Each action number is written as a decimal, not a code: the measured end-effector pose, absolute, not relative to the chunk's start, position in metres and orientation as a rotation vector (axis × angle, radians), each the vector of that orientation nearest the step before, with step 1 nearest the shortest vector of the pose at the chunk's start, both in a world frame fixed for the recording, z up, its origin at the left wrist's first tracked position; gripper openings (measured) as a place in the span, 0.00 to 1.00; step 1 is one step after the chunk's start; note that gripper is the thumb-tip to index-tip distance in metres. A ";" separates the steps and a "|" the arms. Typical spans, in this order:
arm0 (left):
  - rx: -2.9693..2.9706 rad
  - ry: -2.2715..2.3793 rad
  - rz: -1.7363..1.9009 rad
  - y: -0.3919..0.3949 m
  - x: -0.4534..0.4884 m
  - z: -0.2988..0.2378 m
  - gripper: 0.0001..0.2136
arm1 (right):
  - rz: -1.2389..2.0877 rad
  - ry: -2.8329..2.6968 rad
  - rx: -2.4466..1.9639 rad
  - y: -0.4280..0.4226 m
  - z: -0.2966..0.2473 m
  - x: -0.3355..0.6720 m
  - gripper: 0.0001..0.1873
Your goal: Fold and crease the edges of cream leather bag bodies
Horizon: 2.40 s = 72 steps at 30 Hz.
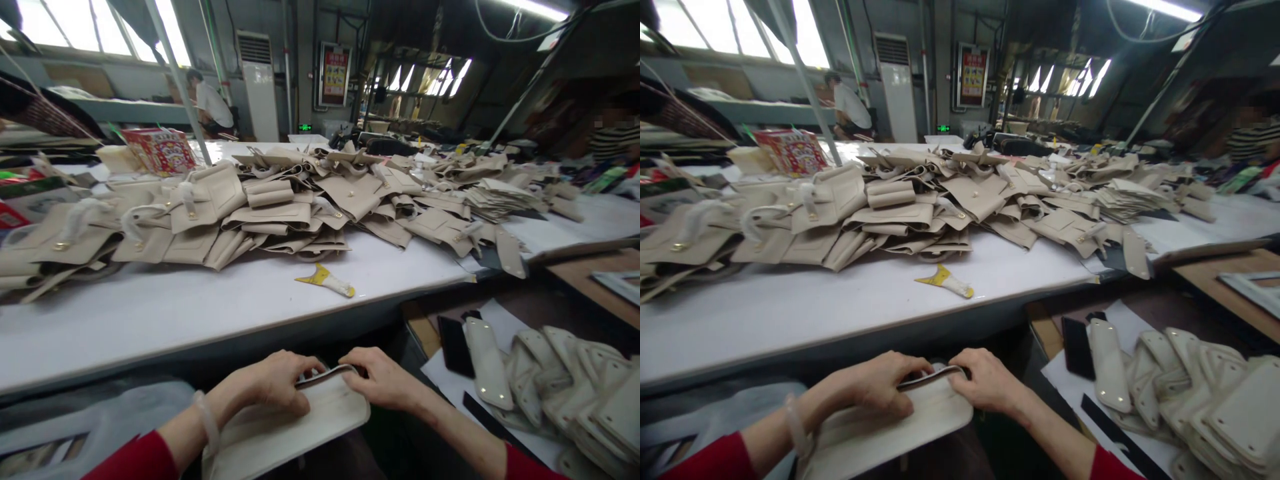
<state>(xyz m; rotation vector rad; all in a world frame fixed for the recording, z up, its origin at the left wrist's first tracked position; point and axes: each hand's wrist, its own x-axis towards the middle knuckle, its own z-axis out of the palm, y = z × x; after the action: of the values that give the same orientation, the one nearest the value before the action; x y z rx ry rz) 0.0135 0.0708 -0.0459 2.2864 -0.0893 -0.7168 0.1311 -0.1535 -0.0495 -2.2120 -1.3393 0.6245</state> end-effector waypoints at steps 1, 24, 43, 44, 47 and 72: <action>2.278 -0.099 -0.707 0.069 0.016 -0.045 0.33 | 0.636 -1.261 -2.227 -0.161 -0.050 0.128 0.15; 2.304 -0.416 -0.624 0.021 0.090 -0.076 0.16 | 0.671 -0.439 -2.095 -0.186 -0.078 0.056 0.23; 2.238 -0.364 -0.524 0.017 0.084 -0.077 0.19 | 0.435 -0.321 -2.148 -0.178 -0.085 0.046 0.20; 2.232 -0.352 -0.520 0.017 0.084 -0.078 0.18 | 0.418 -0.318 -2.147 -0.177 -0.085 0.046 0.20; 2.215 -0.317 -0.516 0.018 0.083 -0.079 0.18 | 0.361 -0.333 -2.164 -0.176 -0.088 0.047 0.21; 2.123 -0.272 -0.574 0.026 0.087 -0.087 0.14 | 0.894 0.128 -1.375 -0.172 -0.095 0.073 0.27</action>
<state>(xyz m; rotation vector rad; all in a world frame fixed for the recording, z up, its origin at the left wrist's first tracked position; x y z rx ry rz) 0.0866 0.0261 -0.0867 2.1227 -0.2723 -0.5740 0.0733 -0.1723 -0.0949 -1.3755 0.1280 0.8937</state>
